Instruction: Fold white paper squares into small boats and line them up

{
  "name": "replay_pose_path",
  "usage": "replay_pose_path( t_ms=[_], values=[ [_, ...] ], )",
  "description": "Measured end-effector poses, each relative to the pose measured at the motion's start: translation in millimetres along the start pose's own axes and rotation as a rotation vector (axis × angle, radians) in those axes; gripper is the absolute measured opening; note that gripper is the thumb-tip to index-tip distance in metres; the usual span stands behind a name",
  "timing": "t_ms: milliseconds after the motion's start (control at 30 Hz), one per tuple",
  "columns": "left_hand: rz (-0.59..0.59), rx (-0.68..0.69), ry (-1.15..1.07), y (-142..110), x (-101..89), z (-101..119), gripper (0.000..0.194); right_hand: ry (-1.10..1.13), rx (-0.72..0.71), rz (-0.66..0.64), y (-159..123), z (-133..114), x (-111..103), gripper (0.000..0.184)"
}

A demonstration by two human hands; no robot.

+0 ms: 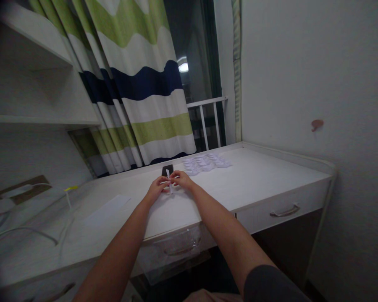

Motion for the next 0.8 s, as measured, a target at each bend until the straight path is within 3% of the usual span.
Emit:
replay_pose_path(
  t_ms=[500,800],
  values=[
    [0.041,0.015,0.032,1.2,-5.1,0.7,0.034,-0.029,-0.006,0.02,2.7,2.2,-2.2,0.027],
    [0.022,0.066,0.146,2.3,-1.1,-0.6,0.033,-0.217,-0.037,0.03,4.0,6.2,-4.6,0.015]
  ],
)
Point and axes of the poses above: each hand's wrist, its own y-axis towards the middle knuckle, its own x-axis out of the palm, z = x × y, the point moved 10 cm from there along y, towards the middle knuckle, and after that the axes turned 7 degrees about -y, right-handed, at the moved point
